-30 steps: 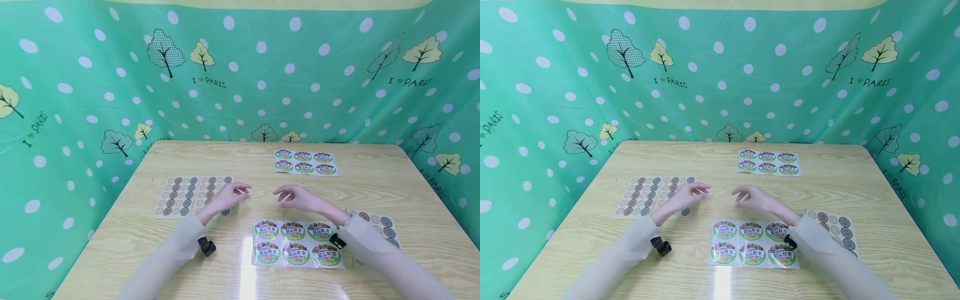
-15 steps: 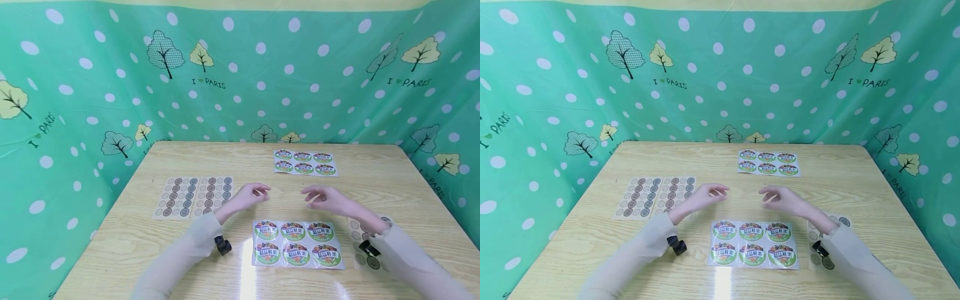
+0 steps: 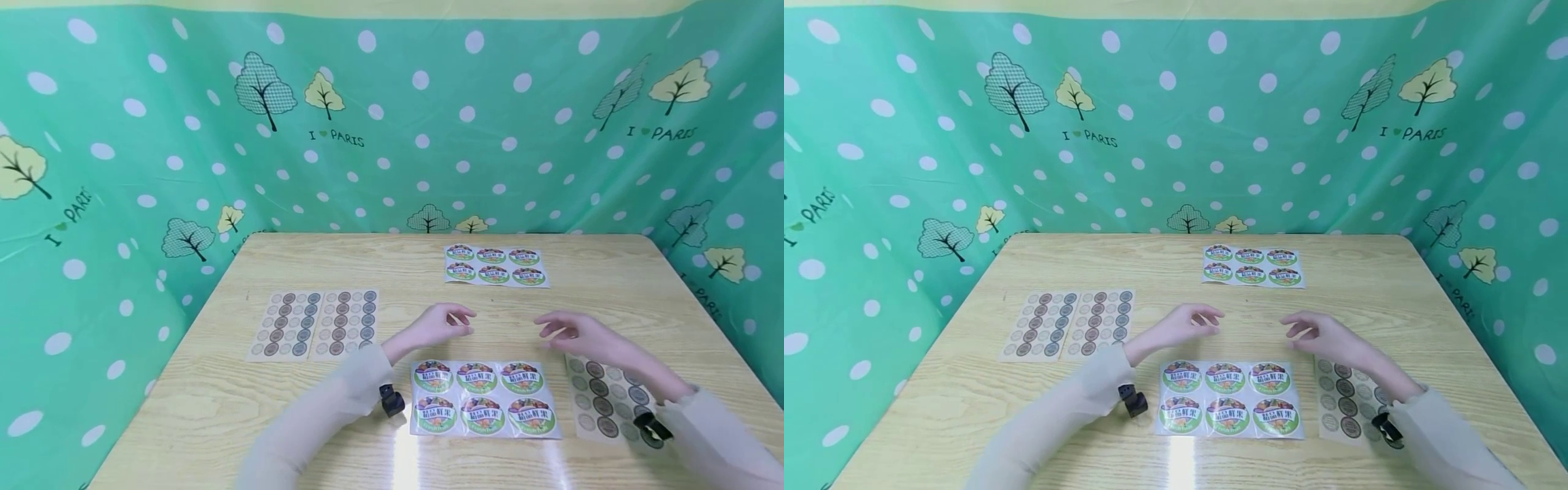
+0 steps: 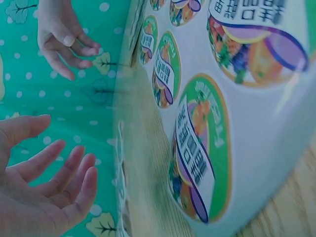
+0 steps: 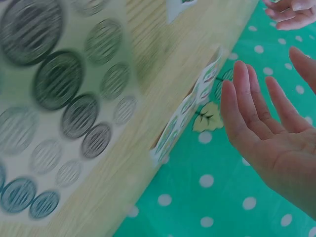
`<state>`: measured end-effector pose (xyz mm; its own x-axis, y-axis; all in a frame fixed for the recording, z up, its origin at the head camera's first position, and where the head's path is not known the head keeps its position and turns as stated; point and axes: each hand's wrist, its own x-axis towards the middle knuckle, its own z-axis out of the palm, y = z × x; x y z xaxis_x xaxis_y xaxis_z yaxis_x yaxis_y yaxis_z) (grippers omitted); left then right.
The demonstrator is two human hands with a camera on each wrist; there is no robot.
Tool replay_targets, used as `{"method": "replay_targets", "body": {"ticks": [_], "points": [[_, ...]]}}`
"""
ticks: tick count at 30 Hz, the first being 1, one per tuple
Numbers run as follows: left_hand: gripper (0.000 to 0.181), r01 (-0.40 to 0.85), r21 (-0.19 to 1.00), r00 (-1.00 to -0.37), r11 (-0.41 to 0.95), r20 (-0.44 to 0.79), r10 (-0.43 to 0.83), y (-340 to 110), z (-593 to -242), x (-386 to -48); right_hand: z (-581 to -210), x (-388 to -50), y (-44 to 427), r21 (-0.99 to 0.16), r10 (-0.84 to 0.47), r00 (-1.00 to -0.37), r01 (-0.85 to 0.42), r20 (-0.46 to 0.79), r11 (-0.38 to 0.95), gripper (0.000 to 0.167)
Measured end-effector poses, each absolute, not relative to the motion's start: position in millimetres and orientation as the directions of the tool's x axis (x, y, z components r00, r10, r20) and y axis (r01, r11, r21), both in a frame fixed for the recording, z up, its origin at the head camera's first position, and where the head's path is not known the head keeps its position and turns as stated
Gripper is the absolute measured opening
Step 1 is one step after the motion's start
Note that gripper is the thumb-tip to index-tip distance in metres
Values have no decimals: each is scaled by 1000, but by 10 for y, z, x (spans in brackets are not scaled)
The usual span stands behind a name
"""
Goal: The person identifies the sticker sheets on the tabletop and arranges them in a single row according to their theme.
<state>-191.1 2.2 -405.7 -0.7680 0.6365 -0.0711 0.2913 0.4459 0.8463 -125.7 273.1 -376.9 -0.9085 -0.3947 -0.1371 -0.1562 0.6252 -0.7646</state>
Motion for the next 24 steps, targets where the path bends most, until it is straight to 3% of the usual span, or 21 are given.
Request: {"method": "replay_targets", "body": {"ticks": [24], "points": [[35,407,791,-662,456,-88,745,703,-4022,-1803,-3925,-975,3379,-661,-264,-955,-111,-136,742,43]]}}
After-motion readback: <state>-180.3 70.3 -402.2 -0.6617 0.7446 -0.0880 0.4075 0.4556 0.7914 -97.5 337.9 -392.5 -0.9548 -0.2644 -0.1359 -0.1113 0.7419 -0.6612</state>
